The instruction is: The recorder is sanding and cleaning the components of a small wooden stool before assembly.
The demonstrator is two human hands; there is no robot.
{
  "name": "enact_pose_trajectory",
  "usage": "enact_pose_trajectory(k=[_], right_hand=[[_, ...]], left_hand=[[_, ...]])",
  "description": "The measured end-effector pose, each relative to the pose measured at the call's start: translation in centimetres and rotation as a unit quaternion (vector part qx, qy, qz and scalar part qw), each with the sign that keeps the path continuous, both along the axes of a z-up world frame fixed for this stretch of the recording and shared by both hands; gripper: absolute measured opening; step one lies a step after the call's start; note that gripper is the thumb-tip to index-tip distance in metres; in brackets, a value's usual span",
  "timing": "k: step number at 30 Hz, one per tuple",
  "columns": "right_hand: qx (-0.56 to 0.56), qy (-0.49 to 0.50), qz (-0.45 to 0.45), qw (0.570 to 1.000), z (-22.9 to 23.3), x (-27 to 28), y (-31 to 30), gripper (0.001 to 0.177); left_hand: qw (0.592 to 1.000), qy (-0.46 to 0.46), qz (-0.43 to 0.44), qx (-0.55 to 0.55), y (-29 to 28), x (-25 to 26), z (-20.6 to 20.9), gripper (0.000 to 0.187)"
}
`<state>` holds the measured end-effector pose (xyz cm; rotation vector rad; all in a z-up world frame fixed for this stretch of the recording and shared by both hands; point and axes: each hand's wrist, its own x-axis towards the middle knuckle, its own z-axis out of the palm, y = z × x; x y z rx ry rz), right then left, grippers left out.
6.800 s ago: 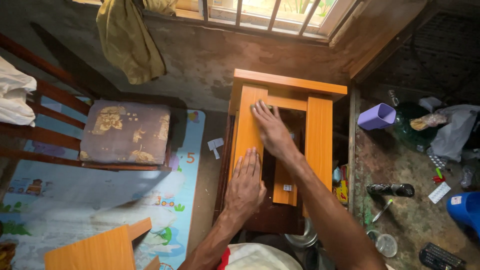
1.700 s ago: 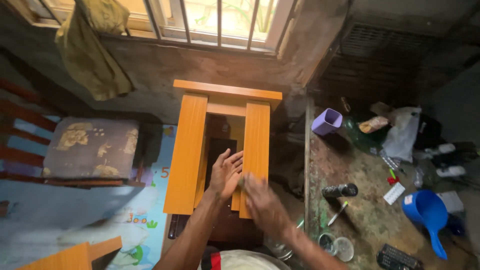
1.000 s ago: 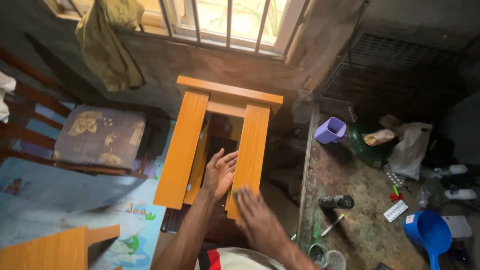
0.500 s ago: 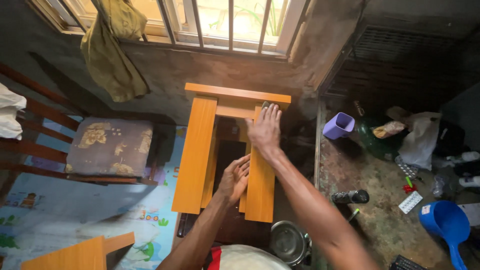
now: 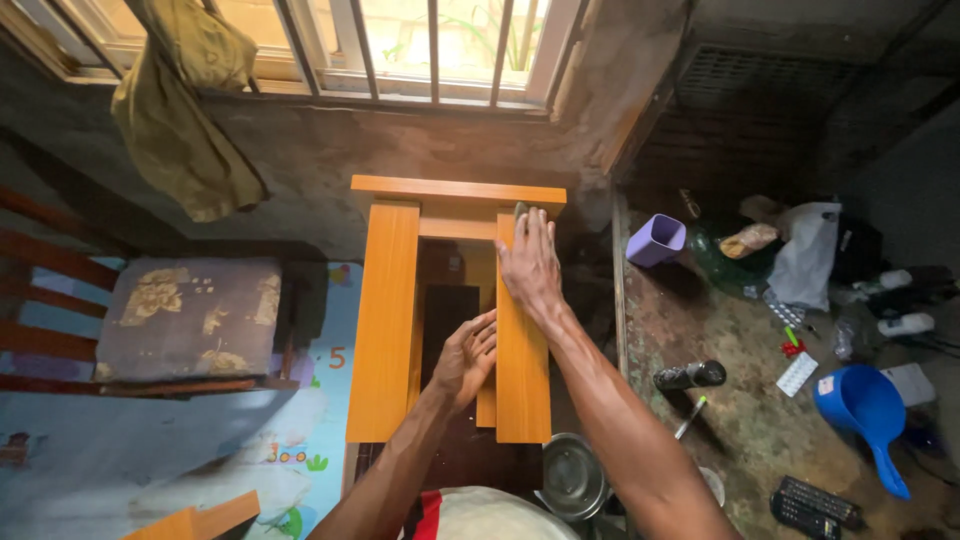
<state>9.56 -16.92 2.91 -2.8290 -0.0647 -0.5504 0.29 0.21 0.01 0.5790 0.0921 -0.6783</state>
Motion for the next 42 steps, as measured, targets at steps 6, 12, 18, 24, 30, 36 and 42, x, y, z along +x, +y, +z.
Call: enact_pose_trajectory(k=[6, 12, 18, 24, 30, 36, 42], right_hand=[[-0.019, -0.009, -0.014, 1.0, 4.8, 0.1, 0.8, 0.053], [-0.128, -0.017, 0.075, 0.989, 4.1, 0.3, 0.8, 0.031], [0.027, -0.122, 0.034, 0.992, 3.9, -1.8, 0.2, 0.027], [0.074, -0.002, 0.052, 0.996, 4.8, -13.0, 1.5, 0.025], [0.15, 0.122, -0.018, 0.981, 5.5, -24.8, 4.1, 0.013], [0.273, 0.085, -0.037, 0.958, 5.6, -23.2, 3.7, 0.017], [0.225, -0.088, 0.038, 0.97, 4.0, -9.7, -1.1, 0.012]], left_hand=[[0.999, -0.012, -0.02, 0.037, 0.3, -0.1, 1.0, 0.075], [0.998, -0.016, -0.033, 0.05, 0.7, -0.5, 1.9, 0.073], [0.999, -0.018, -0.031, 0.017, 1.2, -0.4, -0.5, 0.067], [0.994, -0.069, -0.055, 0.063, 2.3, -0.8, 1.9, 0.054], [0.964, -0.072, -0.145, 0.213, 2.1, -3.3, 0.1, 0.029], [0.974, -0.075, -0.143, 0.161, 1.9, -5.9, -0.1, 0.022], [0.965, -0.088, -0.166, 0.181, 2.2, -5.4, -0.4, 0.021]])
